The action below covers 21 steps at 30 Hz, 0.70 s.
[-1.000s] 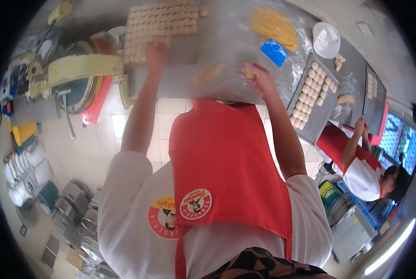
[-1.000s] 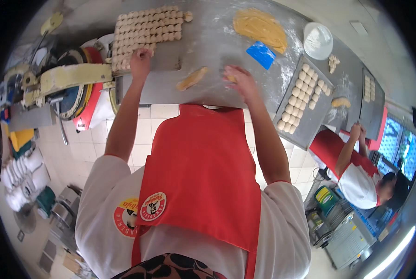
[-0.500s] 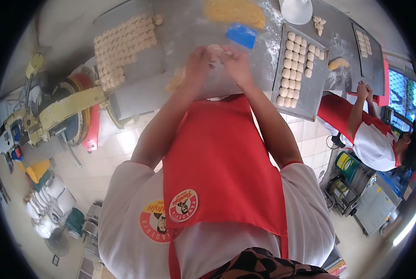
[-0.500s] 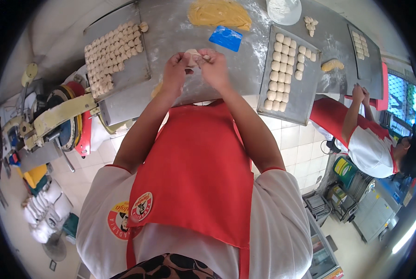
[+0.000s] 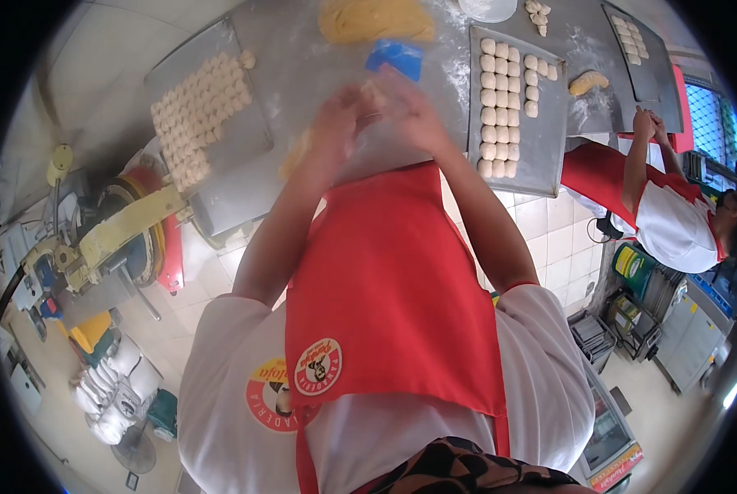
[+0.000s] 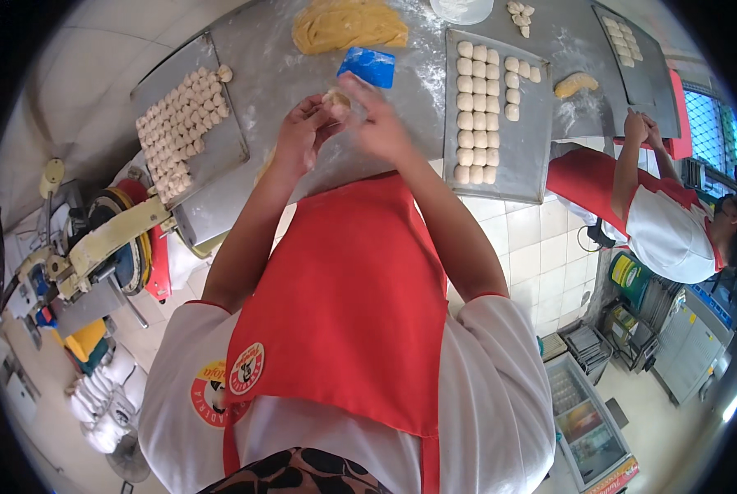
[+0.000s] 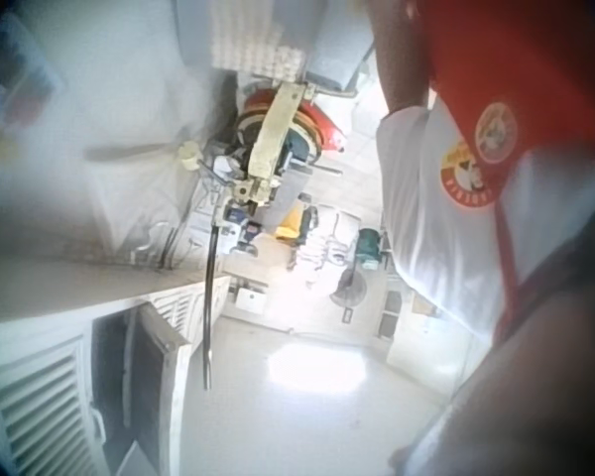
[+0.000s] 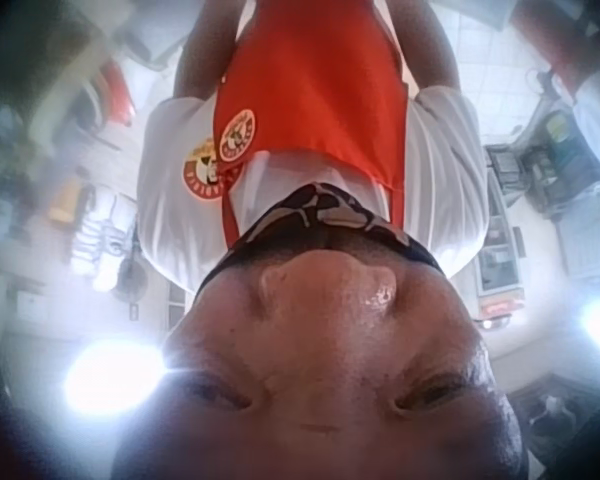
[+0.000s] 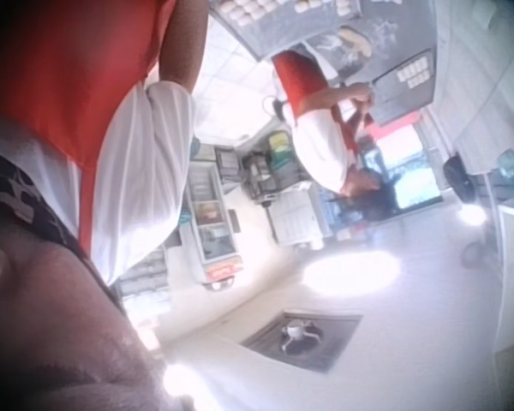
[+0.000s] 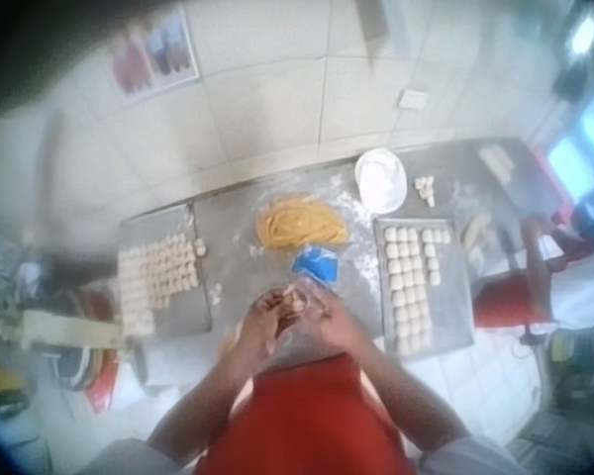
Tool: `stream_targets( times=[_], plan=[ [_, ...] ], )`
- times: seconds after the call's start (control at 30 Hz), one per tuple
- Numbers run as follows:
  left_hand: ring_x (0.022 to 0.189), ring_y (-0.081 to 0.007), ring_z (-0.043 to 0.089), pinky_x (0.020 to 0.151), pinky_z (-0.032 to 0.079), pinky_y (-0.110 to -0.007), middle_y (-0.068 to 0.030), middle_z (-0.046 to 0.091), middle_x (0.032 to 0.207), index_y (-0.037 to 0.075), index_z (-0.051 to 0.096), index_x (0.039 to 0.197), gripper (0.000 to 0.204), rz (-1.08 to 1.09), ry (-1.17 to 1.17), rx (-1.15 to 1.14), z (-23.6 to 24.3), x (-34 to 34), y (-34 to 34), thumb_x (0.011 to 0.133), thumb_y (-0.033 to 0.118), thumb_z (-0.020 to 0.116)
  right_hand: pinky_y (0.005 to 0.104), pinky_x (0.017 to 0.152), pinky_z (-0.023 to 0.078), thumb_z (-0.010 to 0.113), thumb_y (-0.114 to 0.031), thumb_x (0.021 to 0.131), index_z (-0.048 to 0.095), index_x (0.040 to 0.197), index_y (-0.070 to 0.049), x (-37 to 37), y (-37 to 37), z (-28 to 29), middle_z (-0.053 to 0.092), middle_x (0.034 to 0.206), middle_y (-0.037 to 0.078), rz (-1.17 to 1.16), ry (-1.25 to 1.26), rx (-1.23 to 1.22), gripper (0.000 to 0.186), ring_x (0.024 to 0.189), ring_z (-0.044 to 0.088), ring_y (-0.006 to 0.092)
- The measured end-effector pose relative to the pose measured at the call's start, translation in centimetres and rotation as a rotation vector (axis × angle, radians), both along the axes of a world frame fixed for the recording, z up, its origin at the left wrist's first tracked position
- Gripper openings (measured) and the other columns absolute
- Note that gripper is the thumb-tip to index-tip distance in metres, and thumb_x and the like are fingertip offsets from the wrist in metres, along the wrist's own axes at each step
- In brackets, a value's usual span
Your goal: The person shapes pieces of dough by hand on a floured surface, placing them onto metal trays. The person also rolls out a long piece of dough using a rolling pin and cuts it into smaller sections with a blue scraper tool.
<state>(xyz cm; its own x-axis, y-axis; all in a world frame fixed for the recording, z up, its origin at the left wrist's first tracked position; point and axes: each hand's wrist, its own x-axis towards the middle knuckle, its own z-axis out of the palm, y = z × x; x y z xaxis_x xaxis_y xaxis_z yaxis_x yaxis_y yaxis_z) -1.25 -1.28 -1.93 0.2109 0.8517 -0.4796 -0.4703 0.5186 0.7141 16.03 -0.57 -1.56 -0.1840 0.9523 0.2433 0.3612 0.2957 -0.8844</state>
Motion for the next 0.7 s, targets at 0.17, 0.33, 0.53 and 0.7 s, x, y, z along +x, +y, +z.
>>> stream_targets(
  times=[0.17, 0.33, 0.53, 0.7],
  plan=[
    [0.1, -0.0143, 0.068, 0.088, 0.058, -0.029, -0.005, 0.07, 0.116, 0.003, 0.063, 0.127, 0.036, -0.075, 0.019, 0.022, 1.8, 0.6, -0.5, 0.096, 0.016, 0.074, 0.0305, 0.089, 0.056, 0.074, -0.008, 0.094, 0.069, 0.121, 0.0, 2.6, -0.2, 0.1, 0.074, 0.106, 0.009, -0.04, 0.286, -0.351, 0.028, 0.1, 0.07, 0.0178],
    [0.102, -0.0153, 0.068, 0.089, 0.058, -0.03, -0.0054, 0.069, 0.117, 0.003, 0.064, 0.127, 0.034, -0.101, 0.041, 0.031, 1.5, 0.6, -0.6, 0.096, 0.014, 0.074, 0.0271, 0.078, 0.056, 0.076, -0.007, 0.092, 0.073, 0.111, 0.001, 3.9, -0.2, 3.3, 0.074, 0.101, 0.007, 0.004, 0.375, -0.557, 0.021, 0.088, 0.069, 0.0127],
    [0.1, -0.0156, 0.069, 0.084, 0.06, -0.03, -0.0098, 0.069, 0.118, 0.001, 0.067, 0.126, 0.033, -0.251, 0.484, 0.298, 0.7, 2.1, 0.7, 0.095, 0.01, 0.074, 0.0276, 0.072, 0.055, 0.078, -0.012, 0.092, 0.075, 0.107, 0.0, 4.2, -0.1, 2.7, 0.074, 0.095, 0.007, 0.0, 0.361, -0.652, 0.02, 0.083, 0.067, 0.0112],
    [0.095, -0.0158, 0.07, 0.077, 0.061, -0.03, -0.0108, 0.071, 0.11, -0.003, 0.068, 0.122, 0.03, -0.138, 0.467, 0.322, -0.2, 3.3, 0.1, 0.096, 0.011, 0.072, 0.0294, 0.07, 0.054, 0.079, -0.018, 0.092, 0.075, 0.111, -0.001, 4.3, 0.3, -0.3, 0.072, 0.093, 0.008, -0.108, 0.2, -0.488, 0.025, 0.08, 0.066, 0.0128]
  ],
)
